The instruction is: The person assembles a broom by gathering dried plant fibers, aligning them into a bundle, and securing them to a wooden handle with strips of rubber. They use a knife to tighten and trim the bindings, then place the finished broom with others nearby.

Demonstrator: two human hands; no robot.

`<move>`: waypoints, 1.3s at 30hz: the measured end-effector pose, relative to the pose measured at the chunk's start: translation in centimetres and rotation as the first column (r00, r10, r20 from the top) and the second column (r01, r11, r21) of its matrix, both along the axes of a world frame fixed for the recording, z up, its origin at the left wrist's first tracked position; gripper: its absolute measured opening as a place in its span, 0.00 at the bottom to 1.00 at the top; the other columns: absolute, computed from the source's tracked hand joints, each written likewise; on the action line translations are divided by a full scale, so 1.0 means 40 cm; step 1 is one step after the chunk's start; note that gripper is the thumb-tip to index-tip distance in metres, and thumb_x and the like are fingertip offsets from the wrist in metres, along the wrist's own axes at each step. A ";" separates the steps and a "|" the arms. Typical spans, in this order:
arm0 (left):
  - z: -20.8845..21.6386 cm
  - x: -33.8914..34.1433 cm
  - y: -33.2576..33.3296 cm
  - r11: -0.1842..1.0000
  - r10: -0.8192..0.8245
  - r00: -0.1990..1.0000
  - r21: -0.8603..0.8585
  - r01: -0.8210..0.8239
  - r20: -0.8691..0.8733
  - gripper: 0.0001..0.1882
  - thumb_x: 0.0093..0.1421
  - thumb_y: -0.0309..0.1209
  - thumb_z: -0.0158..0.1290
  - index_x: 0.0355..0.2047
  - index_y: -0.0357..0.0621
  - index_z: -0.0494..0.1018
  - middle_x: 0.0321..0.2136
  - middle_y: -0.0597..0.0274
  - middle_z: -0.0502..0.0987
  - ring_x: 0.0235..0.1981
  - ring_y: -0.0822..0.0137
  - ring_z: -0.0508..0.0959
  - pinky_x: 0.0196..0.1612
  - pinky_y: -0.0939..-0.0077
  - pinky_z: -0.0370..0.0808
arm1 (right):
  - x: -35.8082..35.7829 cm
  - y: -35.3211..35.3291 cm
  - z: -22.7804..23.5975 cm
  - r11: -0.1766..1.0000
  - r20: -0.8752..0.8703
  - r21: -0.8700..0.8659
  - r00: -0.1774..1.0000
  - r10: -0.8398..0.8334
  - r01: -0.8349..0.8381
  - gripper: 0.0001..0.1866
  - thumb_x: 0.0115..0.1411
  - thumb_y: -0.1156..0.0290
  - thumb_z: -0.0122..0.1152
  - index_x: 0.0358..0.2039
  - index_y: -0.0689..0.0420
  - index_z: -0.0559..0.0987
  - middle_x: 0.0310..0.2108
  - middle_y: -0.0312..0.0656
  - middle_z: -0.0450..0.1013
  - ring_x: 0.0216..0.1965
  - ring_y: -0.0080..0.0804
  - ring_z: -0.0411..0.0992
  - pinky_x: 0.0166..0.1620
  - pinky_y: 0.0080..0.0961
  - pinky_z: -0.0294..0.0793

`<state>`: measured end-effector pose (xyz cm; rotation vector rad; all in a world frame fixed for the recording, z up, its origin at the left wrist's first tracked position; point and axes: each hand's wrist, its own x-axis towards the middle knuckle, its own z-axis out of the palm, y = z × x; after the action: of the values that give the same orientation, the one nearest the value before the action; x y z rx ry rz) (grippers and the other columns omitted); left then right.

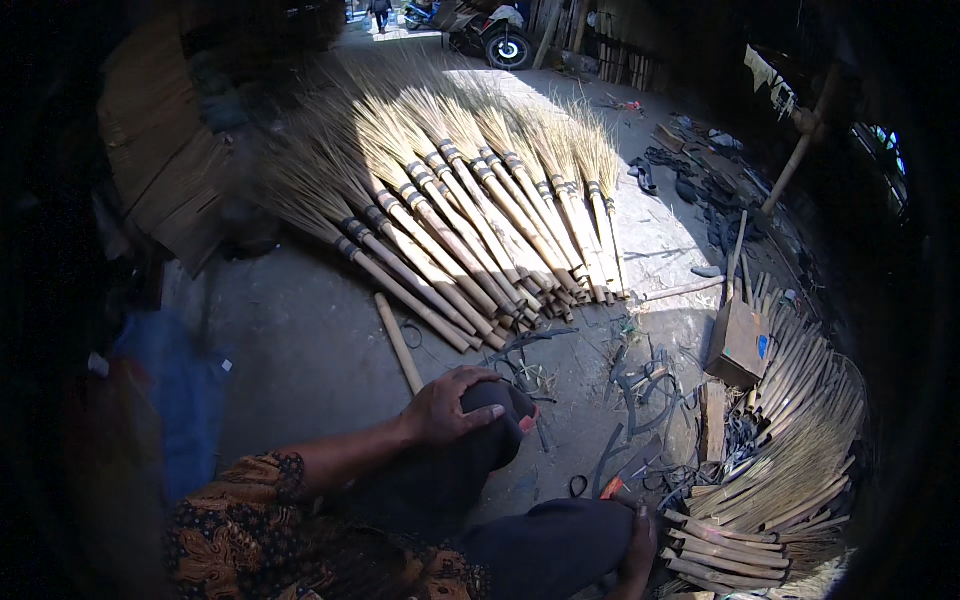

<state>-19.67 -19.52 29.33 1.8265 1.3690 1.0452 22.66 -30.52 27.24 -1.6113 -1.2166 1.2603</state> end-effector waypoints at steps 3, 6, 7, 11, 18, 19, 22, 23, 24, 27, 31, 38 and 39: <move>0.002 0.010 -0.016 0.999 0.018 0.998 0.042 -0.016 -0.059 0.33 0.62 0.49 0.65 0.60 0.38 0.74 0.59 0.45 0.77 0.61 0.46 0.77 0.65 0.57 0.73 | 0.005 -0.082 -0.002 0.990 -0.061 0.057 0.990 -0.129 0.132 0.31 0.78 0.52 0.38 0.62 0.65 0.76 0.55 0.48 0.77 0.54 0.36 0.75 0.60 0.32 0.71; 0.009 0.008 -0.026 0.993 0.054 0.990 0.112 -0.040 -0.128 0.33 0.62 0.48 0.65 0.61 0.41 0.74 0.62 0.44 0.74 0.64 0.43 0.73 0.68 0.53 0.69 | 0.005 -0.144 0.031 0.958 0.001 0.207 0.979 -0.203 0.198 0.29 0.77 0.53 0.42 0.61 0.66 0.76 0.58 0.52 0.76 0.59 0.41 0.73 0.64 0.38 0.69; 0.012 0.006 -0.026 0.985 0.079 0.982 0.163 -0.051 -0.169 0.33 0.61 0.48 0.65 0.61 0.42 0.74 0.63 0.43 0.73 0.65 0.43 0.72 0.69 0.51 0.68 | 0.005 -0.170 0.049 0.933 -0.049 0.302 0.980 -0.191 0.197 0.30 0.78 0.53 0.43 0.62 0.67 0.75 0.58 0.52 0.76 0.61 0.42 0.73 0.66 0.38 0.68; 0.017 0.009 -0.013 0.976 -0.024 0.959 0.200 0.083 -0.281 0.34 0.59 0.48 0.67 0.61 0.45 0.74 0.65 0.43 0.70 0.67 0.41 0.69 0.71 0.46 0.64 | -0.005 -0.243 0.107 0.841 0.087 0.468 0.933 -0.349 0.271 0.30 0.77 0.55 0.46 0.62 0.71 0.74 0.62 0.56 0.73 0.66 0.48 0.69 0.70 0.44 0.64; -0.002 0.051 0.034 0.952 -0.080 0.882 0.225 0.205 -0.465 0.33 0.55 0.41 0.68 0.59 0.43 0.74 0.61 0.45 0.73 0.64 0.39 0.71 0.68 0.46 0.67 | -0.061 -0.309 0.094 0.919 0.709 0.319 0.586 -0.393 0.231 0.21 0.67 0.67 0.57 0.58 0.63 0.77 0.59 0.52 0.75 0.64 0.59 0.69 0.68 0.53 0.64; -0.006 0.054 0.041 0.947 -0.111 0.875 0.217 0.237 -0.471 0.33 0.55 0.41 0.67 0.59 0.43 0.74 0.61 0.45 0.73 0.64 0.39 0.71 0.68 0.46 0.66 | -0.060 -0.319 0.095 0.901 0.692 0.315 0.578 -0.433 0.299 0.20 0.67 0.68 0.57 0.57 0.62 0.78 0.58 0.52 0.75 0.64 0.60 0.69 0.68 0.54 0.65; -0.015 0.069 0.060 0.943 -0.157 0.850 0.179 0.280 -0.503 0.31 0.57 0.41 0.65 0.58 0.40 0.74 0.61 0.42 0.73 0.64 0.39 0.71 0.69 0.45 0.65 | -0.054 -0.335 0.096 0.904 0.750 0.273 0.516 -0.414 0.329 0.19 0.66 0.69 0.57 0.56 0.61 0.78 0.58 0.51 0.75 0.64 0.58 0.70 0.68 0.53 0.65; -0.015 0.077 0.065 0.941 -0.179 0.841 0.160 0.298 -0.511 0.30 0.58 0.41 0.64 0.58 0.39 0.74 0.61 0.41 0.72 0.64 0.39 0.71 0.69 0.45 0.65 | -0.044 -0.335 0.097 0.910 0.775 0.247 0.496 -0.392 0.333 0.18 0.65 0.67 0.57 0.53 0.59 0.79 0.57 0.49 0.76 0.63 0.57 0.70 0.67 0.53 0.66; -0.014 0.088 0.071 0.948 -0.184 0.830 0.127 0.291 -0.526 0.30 0.59 0.42 0.63 0.58 0.38 0.73 0.61 0.40 0.72 0.65 0.39 0.70 0.69 0.45 0.64 | -0.039 -0.332 0.099 0.909 0.763 0.255 0.509 -0.399 0.331 0.18 0.64 0.66 0.58 0.52 0.58 0.79 0.57 0.49 0.76 0.63 0.57 0.71 0.67 0.54 0.66; -0.004 0.137 0.094 0.939 -0.218 0.786 0.095 0.330 -0.578 0.28 0.60 0.43 0.62 0.55 0.38 0.74 0.60 0.40 0.73 0.65 0.40 0.70 0.69 0.44 0.64 | -0.013 -0.301 0.100 0.910 0.758 0.224 0.524 -0.388 0.349 0.17 0.61 0.62 0.60 0.48 0.54 0.80 0.53 0.46 0.78 0.60 0.53 0.74 0.66 0.56 0.66; 0.000 0.227 0.170 0.872 -0.371 0.688 0.020 0.488 -0.624 0.31 0.63 0.42 0.60 0.59 0.32 0.72 0.60 0.36 0.71 0.64 0.38 0.71 0.69 0.45 0.66 | 0.042 -0.240 0.094 0.931 0.711 0.183 0.612 -0.348 0.317 0.17 0.61 0.61 0.61 0.48 0.51 0.83 0.53 0.42 0.80 0.61 0.48 0.74 0.66 0.55 0.67; 0.027 0.372 0.367 0.767 -0.549 0.465 -0.198 0.610 -0.694 0.29 0.65 0.41 0.62 0.56 0.28 0.72 0.54 0.29 0.75 0.52 0.33 0.78 0.58 0.45 0.76 | 0.176 -0.119 0.075 0.946 0.579 -0.004 0.772 -0.263 0.326 0.22 0.56 0.63 0.68 0.52 0.48 0.84 0.58 0.37 0.78 0.65 0.44 0.71 0.66 0.52 0.69; 0.031 0.387 0.394 0.686 -0.693 0.384 -0.395 0.611 -0.610 0.30 0.66 0.40 0.57 0.59 0.27 0.70 0.50 0.27 0.75 0.48 0.29 0.78 0.54 0.43 0.77 | 0.188 -0.102 0.077 0.945 0.573 -0.003 0.775 -0.268 0.328 0.21 0.56 0.64 0.69 0.52 0.48 0.84 0.58 0.36 0.78 0.65 0.44 0.71 0.65 0.51 0.69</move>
<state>-4.18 -3.76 30.58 2.5009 0.8219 -0.2496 30.19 -34.59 30.32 -2.2569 -1.1719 0.6568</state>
